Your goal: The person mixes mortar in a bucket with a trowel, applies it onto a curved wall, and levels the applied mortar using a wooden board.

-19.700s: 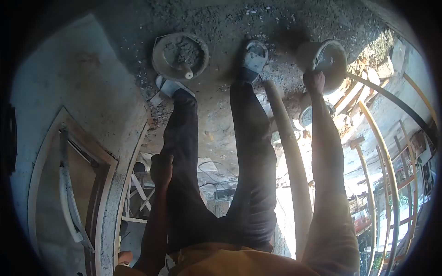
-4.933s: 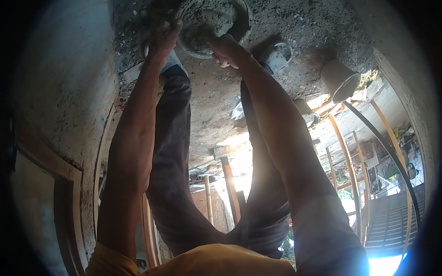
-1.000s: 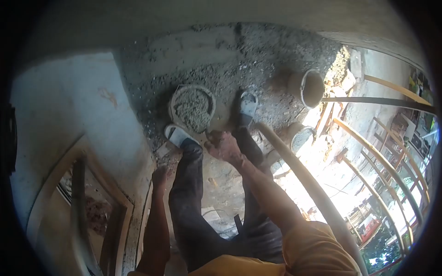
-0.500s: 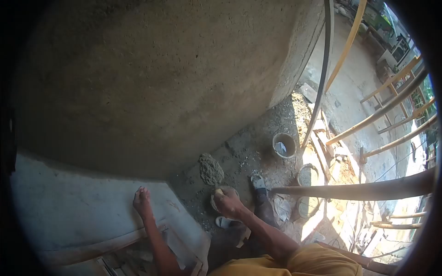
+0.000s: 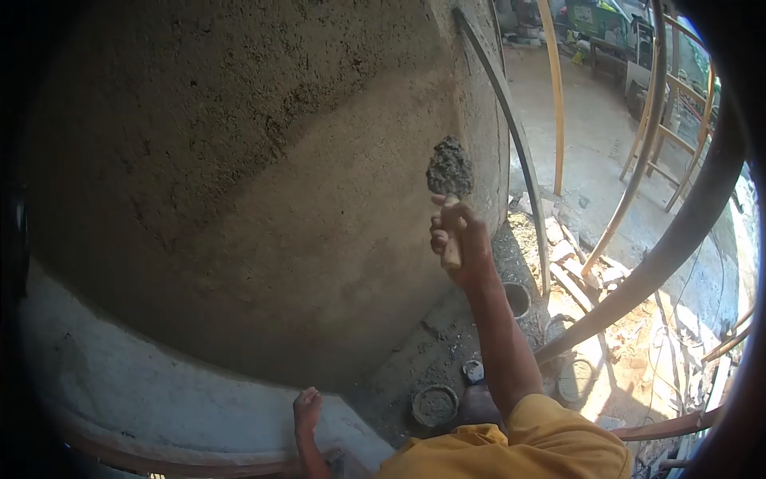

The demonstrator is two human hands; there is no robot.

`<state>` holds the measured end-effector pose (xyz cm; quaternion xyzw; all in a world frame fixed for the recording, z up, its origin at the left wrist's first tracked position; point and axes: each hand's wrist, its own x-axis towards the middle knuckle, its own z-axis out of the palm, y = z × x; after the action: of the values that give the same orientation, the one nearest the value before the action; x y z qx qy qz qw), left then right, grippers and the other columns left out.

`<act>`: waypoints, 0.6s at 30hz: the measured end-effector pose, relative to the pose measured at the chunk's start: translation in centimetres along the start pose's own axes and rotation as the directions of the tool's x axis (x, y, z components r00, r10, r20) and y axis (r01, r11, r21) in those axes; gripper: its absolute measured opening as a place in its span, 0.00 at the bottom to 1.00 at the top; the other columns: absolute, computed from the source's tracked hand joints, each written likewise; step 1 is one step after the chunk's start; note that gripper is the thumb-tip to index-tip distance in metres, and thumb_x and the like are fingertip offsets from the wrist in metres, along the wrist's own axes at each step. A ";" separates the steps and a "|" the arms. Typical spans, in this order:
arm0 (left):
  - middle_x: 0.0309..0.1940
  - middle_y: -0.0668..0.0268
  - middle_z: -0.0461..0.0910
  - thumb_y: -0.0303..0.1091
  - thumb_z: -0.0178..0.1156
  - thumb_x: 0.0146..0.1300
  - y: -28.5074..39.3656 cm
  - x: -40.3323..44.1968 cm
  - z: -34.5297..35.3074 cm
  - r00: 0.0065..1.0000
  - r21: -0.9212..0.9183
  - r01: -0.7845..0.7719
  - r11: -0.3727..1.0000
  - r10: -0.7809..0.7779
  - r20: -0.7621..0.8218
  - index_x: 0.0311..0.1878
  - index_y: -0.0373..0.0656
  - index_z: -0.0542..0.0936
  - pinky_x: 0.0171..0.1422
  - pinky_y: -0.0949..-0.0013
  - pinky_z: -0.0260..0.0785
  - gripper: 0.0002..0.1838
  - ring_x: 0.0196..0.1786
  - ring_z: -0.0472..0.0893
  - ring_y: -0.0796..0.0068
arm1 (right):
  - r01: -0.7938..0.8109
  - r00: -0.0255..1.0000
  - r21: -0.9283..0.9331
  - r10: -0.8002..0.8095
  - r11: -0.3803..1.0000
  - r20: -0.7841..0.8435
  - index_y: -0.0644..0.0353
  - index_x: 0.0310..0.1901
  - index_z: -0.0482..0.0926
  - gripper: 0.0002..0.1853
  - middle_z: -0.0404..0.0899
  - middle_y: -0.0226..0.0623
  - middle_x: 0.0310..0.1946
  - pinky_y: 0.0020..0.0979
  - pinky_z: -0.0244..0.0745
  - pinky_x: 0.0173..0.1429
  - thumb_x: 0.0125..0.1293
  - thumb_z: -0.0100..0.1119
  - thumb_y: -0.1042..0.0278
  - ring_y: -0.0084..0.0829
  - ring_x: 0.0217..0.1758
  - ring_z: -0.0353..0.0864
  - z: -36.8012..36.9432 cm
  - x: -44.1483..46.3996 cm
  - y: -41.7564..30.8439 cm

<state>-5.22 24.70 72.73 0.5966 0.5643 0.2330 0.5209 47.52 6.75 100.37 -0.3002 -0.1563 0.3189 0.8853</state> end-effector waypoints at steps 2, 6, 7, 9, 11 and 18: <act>0.54 0.54 0.87 0.39 0.66 0.71 -8.2 -4.5 2.2 0.970 0.081 0.223 0.972 -0.229 0.077 0.68 0.31 0.78 0.50 0.66 0.80 0.28 0.45 0.87 0.69 | 0.409 0.900 -0.518 -0.426 0.751 0.093 0.68 0.65 0.74 0.22 0.76 0.34 0.33 0.23 0.73 0.29 0.77 0.54 0.62 0.22 0.27 0.75 1.7 1.6 -5.8; 0.51 0.55 0.87 0.45 0.62 0.75 -21.6 -13.9 7.5 0.787 0.201 0.550 0.811 -0.584 0.200 0.66 0.35 0.80 0.48 0.63 0.80 0.26 0.46 0.87 0.67 | 0.620 0.652 -0.398 -0.726 0.676 -0.218 0.65 0.58 0.79 0.15 0.82 0.36 0.30 0.27 0.74 0.26 0.72 0.63 0.71 0.23 0.21 0.79 5.4 6.2 -14.4; 0.49 0.56 0.87 0.45 0.62 0.74 -21.6 -14.8 8.4 0.765 0.134 0.605 0.785 -0.619 0.174 0.64 0.36 0.80 0.47 0.63 0.80 0.24 0.46 0.87 0.67 | 0.627 0.514 -0.560 -0.828 0.542 -0.226 0.64 0.53 0.82 0.12 0.84 0.37 0.31 0.28 0.74 0.26 0.71 0.65 0.73 0.23 0.23 0.81 6.0 6.8 -15.8; 0.46 0.56 0.87 0.43 0.63 0.74 -22.1 -15.4 8.8 0.749 0.012 0.656 0.755 -0.652 0.119 0.61 0.37 0.81 0.46 0.63 0.80 0.21 0.46 0.88 0.66 | 0.610 0.198 -0.741 -0.959 0.282 -0.203 0.62 0.46 0.83 0.08 0.84 0.35 0.30 0.27 0.75 0.29 0.66 0.67 0.76 0.23 0.24 0.81 6.9 8.7 -17.4; 0.43 0.57 0.87 0.41 0.63 0.74 -22.4 -15.0 8.4 0.761 -0.130 0.647 0.751 -0.645 0.062 0.59 0.38 0.82 0.45 0.64 0.79 0.18 0.46 0.88 0.65 | 0.513 -0.090 -0.858 -0.991 0.038 -0.098 0.60 0.43 0.83 0.08 0.83 0.33 0.29 0.27 0.75 0.30 0.63 0.67 0.78 0.24 0.25 0.80 7.2 11.7 -16.9; 0.43 0.63 0.86 0.34 0.70 0.70 -8.6 -9.9 6.2 0.961 -0.388 0.127 0.913 -0.211 -0.180 0.58 0.35 0.81 0.44 0.69 0.78 0.18 0.42 0.87 0.73 | 0.548 0.775 -0.833 -0.418 0.075 0.473 0.59 0.49 0.83 0.12 0.83 0.43 0.26 0.44 0.77 0.32 0.67 0.58 0.66 0.37 0.26 0.82 9.8 14.3 7.5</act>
<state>-6.07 11.84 65.99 0.4062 0.6131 0.3538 0.5779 50.12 25.03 104.45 -0.6766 -0.4516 -0.1360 0.5654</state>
